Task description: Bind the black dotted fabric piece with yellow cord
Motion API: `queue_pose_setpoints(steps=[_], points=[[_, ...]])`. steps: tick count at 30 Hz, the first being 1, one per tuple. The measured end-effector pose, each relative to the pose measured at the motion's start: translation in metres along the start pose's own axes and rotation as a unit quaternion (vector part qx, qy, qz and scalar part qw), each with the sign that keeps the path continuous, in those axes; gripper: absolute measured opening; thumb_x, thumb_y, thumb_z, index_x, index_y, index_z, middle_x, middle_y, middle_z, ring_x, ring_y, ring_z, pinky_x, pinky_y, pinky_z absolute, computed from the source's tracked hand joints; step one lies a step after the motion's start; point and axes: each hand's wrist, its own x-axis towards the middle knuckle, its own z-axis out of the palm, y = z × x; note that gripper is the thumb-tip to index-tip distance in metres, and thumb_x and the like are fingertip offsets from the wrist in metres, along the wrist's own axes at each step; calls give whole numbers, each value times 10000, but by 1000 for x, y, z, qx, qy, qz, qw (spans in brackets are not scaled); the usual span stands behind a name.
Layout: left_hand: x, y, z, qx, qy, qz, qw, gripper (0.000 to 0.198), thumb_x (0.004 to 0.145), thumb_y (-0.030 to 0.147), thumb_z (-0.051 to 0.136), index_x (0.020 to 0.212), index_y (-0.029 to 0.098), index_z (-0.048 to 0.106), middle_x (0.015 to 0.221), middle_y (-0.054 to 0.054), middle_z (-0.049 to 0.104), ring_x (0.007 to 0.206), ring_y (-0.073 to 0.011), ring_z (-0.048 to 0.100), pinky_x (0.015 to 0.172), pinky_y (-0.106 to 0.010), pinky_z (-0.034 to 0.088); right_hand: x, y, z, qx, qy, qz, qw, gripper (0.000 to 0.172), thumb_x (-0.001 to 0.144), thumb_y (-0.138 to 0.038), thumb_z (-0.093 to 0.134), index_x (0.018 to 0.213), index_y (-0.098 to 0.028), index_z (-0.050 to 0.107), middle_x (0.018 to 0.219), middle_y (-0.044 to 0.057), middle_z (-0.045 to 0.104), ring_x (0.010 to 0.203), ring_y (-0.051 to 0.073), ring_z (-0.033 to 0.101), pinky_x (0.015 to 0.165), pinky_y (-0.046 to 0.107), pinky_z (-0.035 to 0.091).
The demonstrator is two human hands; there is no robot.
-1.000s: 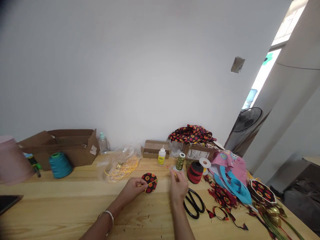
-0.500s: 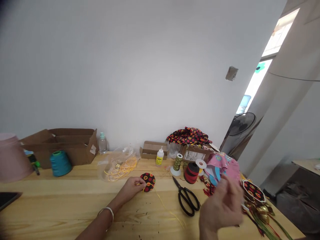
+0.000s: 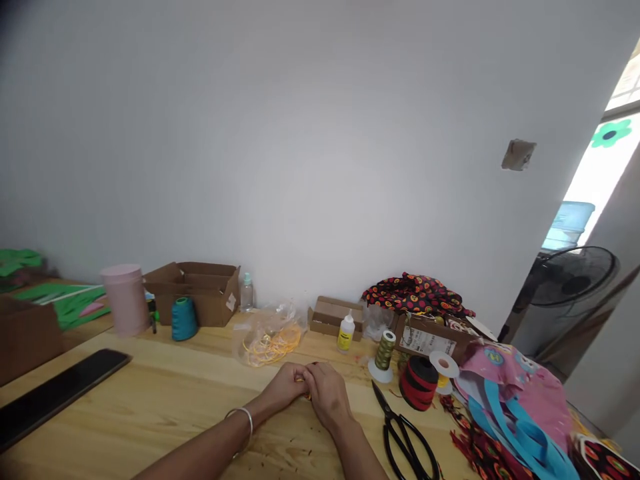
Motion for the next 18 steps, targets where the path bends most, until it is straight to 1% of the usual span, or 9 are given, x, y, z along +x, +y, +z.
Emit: queue_pose_setpoints(steps=[4, 7, 9, 11, 13, 15, 18], points=[[1, 0, 0, -3, -24, 3, 1000, 200, 600, 263, 525, 610, 97, 635, 548, 4, 588, 545, -119, 480, 547, -213, 371, -1, 1, -3, 111, -7, 28, 993, 305, 834, -289, 284, 865, -179, 567, 813, 45, 599, 751, 148, 523, 669, 233, 369], [2, -2, 1, -14, -41, 16, 999, 235, 627, 295, 515, 656, 98, 640, 589, -13, 606, 568, -126, 500, 561, -216, 379, 1, 5, -5, 171, -12, 56, 984, 302, 819, -319, 317, 835, -176, 583, 781, 33, 608, 713, 142, 534, 635, 221, 380], [3, -6, 1, -8, -26, 13, 1000, 240, 633, 298, 509, 667, 98, 637, 609, -23, 614, 576, -133, 515, 563, -220, 384, 2, 7, -6, 192, -26, 67, 979, 271, 796, -322, 365, 827, -177, 592, 757, 24, 613, 689, 143, 538, 605, 215, 384], [4, -11, 1, 0, 12, 2, 1000, 224, 621, 290, 515, 651, 99, 630, 599, -26, 616, 573, -139, 525, 558, -223, 387, 2, 10, -6, 204, -44, 66, 976, 230, 773, -300, 410, 823, -179, 600, 745, 14, 615, 686, 144, 540, 596, 210, 382], [6, -15, 0, 5, 41, -11, 999, 202, 597, 280, 531, 633, 104, 624, 576, -22, 614, 561, -141, 528, 549, -225, 386, 1, 11, -7, 207, -50, 61, 975, 207, 758, -270, 433, 834, -184, 605, 758, 7, 616, 703, 143, 537, 609, 207, 376], [7, -18, 0, 6, 51, -21, 998, 185, 572, 271, 549, 622, 108, 621, 559, -17, 612, 550, -141, 527, 542, -224, 383, -1, 12, -8, 192, -46, 61, 978, 209, 758, -258, 432, 838, -186, 610, 753, 4, 612, 691, 136, 530, 606, 204, 368], [9, -16, -2, -8, 42, -30, 999, 177, 551, 270, 573, 600, 106, 617, 544, -14, 610, 544, -139, 527, 540, -221, 379, -3, 12, -9, 147, -41, 63, 986, 217, 762, -270, 430, 816, -189, 624, 673, 0, 587, 631, 123, 507, 565, 196, 350]])
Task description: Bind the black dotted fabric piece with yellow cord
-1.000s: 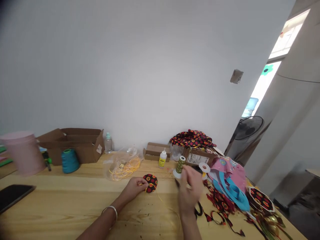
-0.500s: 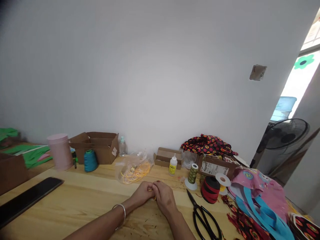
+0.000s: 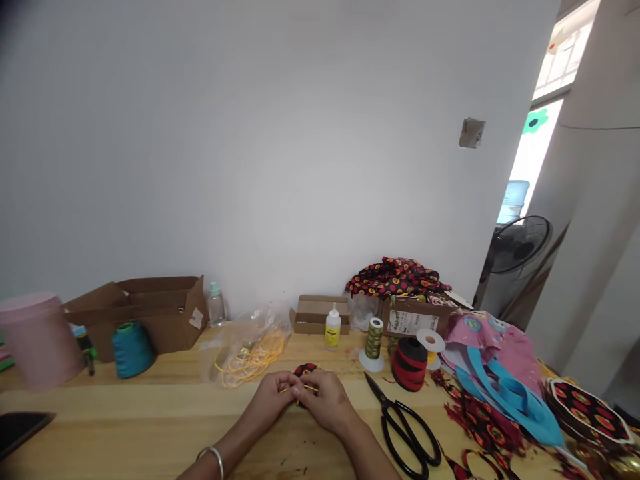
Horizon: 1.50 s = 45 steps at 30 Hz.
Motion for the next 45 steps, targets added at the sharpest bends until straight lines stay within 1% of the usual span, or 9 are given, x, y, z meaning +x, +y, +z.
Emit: queue_pose_setpoints(steps=[4, 6, 11, 15, 21, 26, 34, 42, 45], points=[[-2, 9, -3, -39, -44, -11, 998, 209, 559, 300, 588, 603, 97, 609, 539, -7, 608, 518, -118, 510, 523, -206, 362, -1, 2, -2, -45, 18, -9, 999, 208, 759, -285, 445, 796, -201, 632, 622, -4, 546, 604, 112, 478, 529, 186, 325], [-3, 13, -5, -30, -57, -25, 998, 230, 562, 323, 592, 592, 95, 609, 488, 11, 585, 466, -99, 477, 478, -191, 329, -1, 3, -3, -65, 30, -15, 997, 201, 754, -292, 458, 804, -207, 632, 618, -4, 533, 597, 109, 467, 520, 186, 317], [-2, 15, -11, -40, -90, -17, 995, 226, 575, 311, 579, 617, 94, 629, 530, 2, 606, 480, -91, 468, 490, -189, 321, -2, 3, -6, -101, 39, -45, 993, 187, 765, -272, 454, 810, -225, 629, 649, -2, 529, 629, 108, 468, 555, 192, 319], [-1, 15, -12, -17, -85, -20, 996, 204, 558, 284, 578, 612, 98, 640, 535, -2, 613, 492, -100, 474, 497, -195, 325, -3, 3, -8, -119, 38, -43, 991, 172, 761, -262, 463, 804, -233, 627, 671, -4, 539, 643, 106, 476, 555, 190, 314], [-4, 18, -9, -14, -72, -23, 997, 237, 551, 313, 581, 602, 87, 631, 510, -6, 606, 458, -97, 467, 469, -196, 318, -4, 7, -4, -138, 72, -2, 988, 179, 737, -292, 488, 689, -191, 627, 620, -4, 541, 574, 96, 461, 516, 190, 300], [-4, 16, -11, -38, -54, -15, 998, 226, 561, 313, 584, 598, 93, 619, 524, -10, 613, 476, -103, 488, 488, -199, 340, -3, 10, 0, -115, 95, 11, 989, 236, 751, -312, 452, 654, -161, 606, 593, -3, 537, 543, 92, 450, 495, 190, 296], [-6, 17, -10, -48, -35, -7, 998, 183, 554, 282, 602, 617, 110, 592, 567, -8, 613, 535, -118, 527, 529, -208, 384, -4, 13, 2, -76, 98, 31, 992, 248, 745, -326, 451, 661, -151, 607, 590, 0, 535, 540, 92, 451, 491, 190, 308], [-8, 19, -11, -30, -72, -7, 997, 184, 567, 282, 592, 638, 114, 622, 612, -26, 642, 561, -126, 545, 560, -217, 401, -2, 12, 3, -80, 96, 30, 992, 238, 740, -312, 456, 643, -158, 609, 597, 2, 541, 555, 94, 463, 478, 183, 304], [-7, 19, -11, -30, -73, -8, 997, 177, 559, 277, 600, 640, 120, 619, 596, -16, 639, 550, -124, 543, 548, -213, 400, -1, 12, 5, -84, 114, 30, 989, 247, 745, -316, 451, 630, -159, 604, 587, -1, 534, 552, 94, 459, 483, 187, 303]])
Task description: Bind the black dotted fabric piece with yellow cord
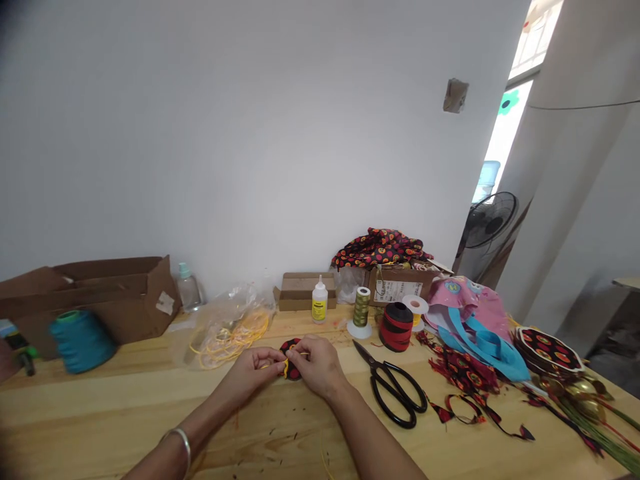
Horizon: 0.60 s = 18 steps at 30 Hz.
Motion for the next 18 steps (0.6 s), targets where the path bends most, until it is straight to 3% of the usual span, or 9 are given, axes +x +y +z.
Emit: queue_pose_setpoints(steps=[11, 18], points=[[3, -2, 1, 8, 47, -3, 999, 175, 552, 289, 602, 576, 116, 620, 549, -8, 616, 523, -118, 517, 523, -204, 376, 3, -1, 0, 8, 30, 1, 1000, 210, 722, -296, 489, 617, -169, 618, 575, 5, 516, 531, 96, 456, 488, 198, 317], [4, -6, -4, -40, 26, -22, 999, 256, 564, 344, 602, 648, 104, 633, 577, -20, 620, 516, -107, 506, 515, -204, 366, 3, -1, -1, 6, 32, -2, 999, 234, 740, -317, 467, 637, -175, 622, 591, 11, 529, 536, 100, 462, 484, 206, 319]])
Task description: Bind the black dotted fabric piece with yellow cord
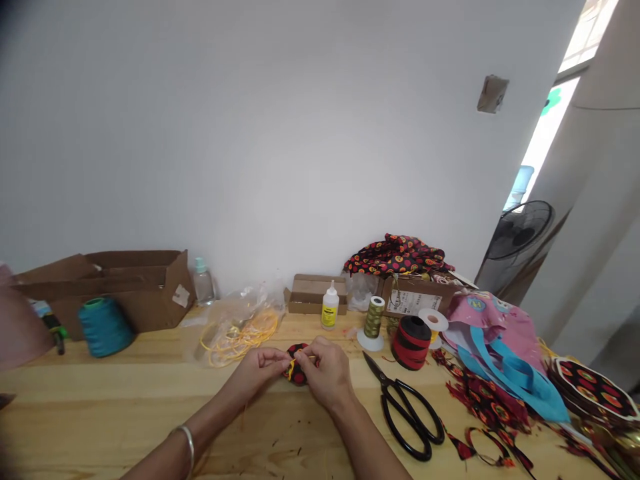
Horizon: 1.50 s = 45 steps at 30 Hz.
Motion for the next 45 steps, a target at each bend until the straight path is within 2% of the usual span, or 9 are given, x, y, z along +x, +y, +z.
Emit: queue_pose_setpoints(steps=[12, 20, 26, 29, 40, 43, 45], points=[[1, -1, 3, 22, -3, -16, 1000, 284, 569, 363, 589, 656, 96, 629, 549, -19, 626, 481, -111, 508, 488, -204, 365, -1, 0, -3, -30, 1, -8, 999, 233, 743, -325, 467, 648, -183, 625, 614, 13, 546, 566, 107, 479, 494, 204, 319], [-1, -1, 5, 71, 3, 18, 997, 202, 594, 317, 567, 600, 119, 607, 556, -15, 628, 521, -125, 536, 510, -203, 388, 1, 4, 0, -39, -10, 18, 999, 244, 728, -343, 475, 622, -185, 628, 603, 11, 569, 541, 106, 483, 483, 200, 325], [0, -1, 6, 79, 26, 54, 995, 192, 603, 289, 559, 651, 126, 648, 644, -37, 662, 614, -158, 567, 589, -224, 414, 1, 8, 4, 19, 4, 57, 998, 261, 706, -362, 488, 616, -158, 623, 593, 12, 582, 529, 107, 493, 472, 200, 338], [0, 0, 6, 85, 22, 50, 995, 205, 605, 294, 554, 657, 131, 668, 645, -43, 670, 638, -176, 574, 601, -235, 420, 1, 11, 7, 42, -7, 69, 997, 273, 702, -370, 490, 620, -145, 621, 575, 11, 578, 492, 98, 479, 449, 197, 327], [-1, -2, 6, 94, 20, 53, 994, 214, 590, 293, 545, 622, 120, 667, 595, -33, 654, 570, -156, 553, 536, -218, 406, 1, 6, -1, -12, -46, 43, 998, 270, 707, -364, 485, 598, -159, 623, 592, 6, 564, 529, 91, 463, 462, 185, 301], [-1, -2, 6, 91, 36, 56, 994, 205, 584, 296, 546, 595, 123, 656, 568, -26, 642, 552, -148, 547, 537, -218, 403, 1, 5, -1, 15, -55, 61, 997, 293, 697, -379, 490, 568, -148, 617, 558, 5, 554, 524, 92, 458, 463, 187, 303], [-1, -2, 6, 88, 44, 56, 994, 205, 581, 302, 549, 580, 121, 646, 550, -20, 633, 534, -140, 539, 530, -213, 398, 1, 2, 0, 83, -60, 86, 991, 296, 677, -390, 509, 562, -135, 607, 540, 5, 546, 506, 90, 455, 457, 187, 316]])
